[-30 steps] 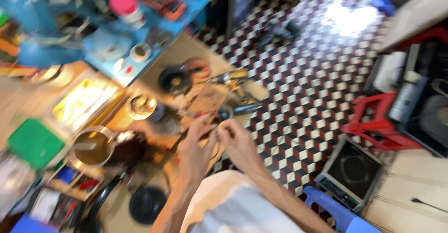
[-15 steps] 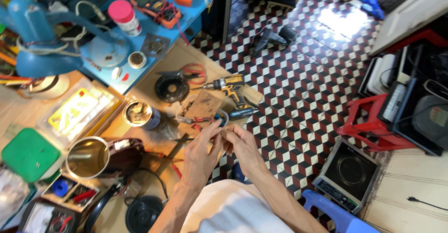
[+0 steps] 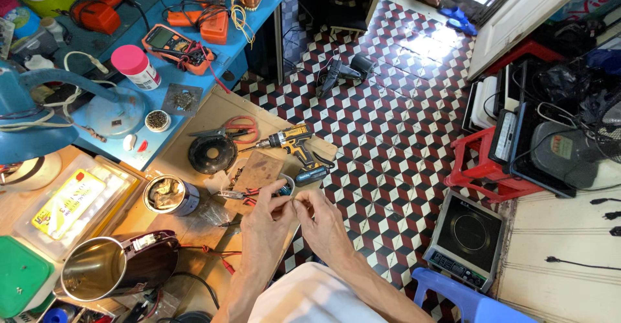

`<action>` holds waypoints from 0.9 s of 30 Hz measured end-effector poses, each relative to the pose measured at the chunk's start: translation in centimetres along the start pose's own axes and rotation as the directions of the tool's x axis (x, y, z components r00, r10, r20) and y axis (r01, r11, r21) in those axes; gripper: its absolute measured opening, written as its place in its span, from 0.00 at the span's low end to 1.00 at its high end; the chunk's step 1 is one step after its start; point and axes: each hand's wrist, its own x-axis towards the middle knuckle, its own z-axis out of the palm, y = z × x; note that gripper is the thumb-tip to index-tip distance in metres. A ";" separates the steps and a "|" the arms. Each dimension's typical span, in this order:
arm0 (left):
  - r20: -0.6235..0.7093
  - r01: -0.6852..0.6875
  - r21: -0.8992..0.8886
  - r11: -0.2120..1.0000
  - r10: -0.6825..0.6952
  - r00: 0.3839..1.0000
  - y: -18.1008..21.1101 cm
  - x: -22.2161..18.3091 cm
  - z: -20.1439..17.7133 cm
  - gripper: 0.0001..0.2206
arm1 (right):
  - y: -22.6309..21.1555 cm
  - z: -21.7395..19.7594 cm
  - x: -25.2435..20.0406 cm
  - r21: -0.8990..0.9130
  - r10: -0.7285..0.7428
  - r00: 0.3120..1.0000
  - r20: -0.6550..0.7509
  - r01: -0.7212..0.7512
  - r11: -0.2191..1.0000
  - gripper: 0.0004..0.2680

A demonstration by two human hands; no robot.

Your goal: The person repairs an electric kettle by hand, manipulating wires and components on a cluttered workbench. They connect wires to the kettle's internal parts, test the assembly, and reattach the kettle lid.

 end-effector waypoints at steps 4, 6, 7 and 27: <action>-0.046 -0.020 -0.028 0.999 0.018 0.999 0.1 0.2 0.4 0.19 | 0.5 0.2 0.2 0.015 -0.052 0.998 -0.031 0.053 0.998 0.06; -0.062 -0.038 -0.018 0.999 0.037 0.997 0.2 0.2 0.5 0.19 | 0.9 0.3 0.2 -0.014 -0.089 0.995 -0.046 0.088 0.996 0.05; -0.071 -0.045 -0.013 0.999 0.044 0.997 0.2 0.0 0.7 0.19 | 1.2 0.3 0.2 -0.049 -0.120 0.991 -0.054 0.118 0.992 0.05; -0.203 -0.185 0.107 0.977 0.203 0.958 -3.9 -4.0 -0.5 0.10 | 4.3 2.4 1.6 0.061 0.359 0.792 0.493 -0.443 0.894 0.09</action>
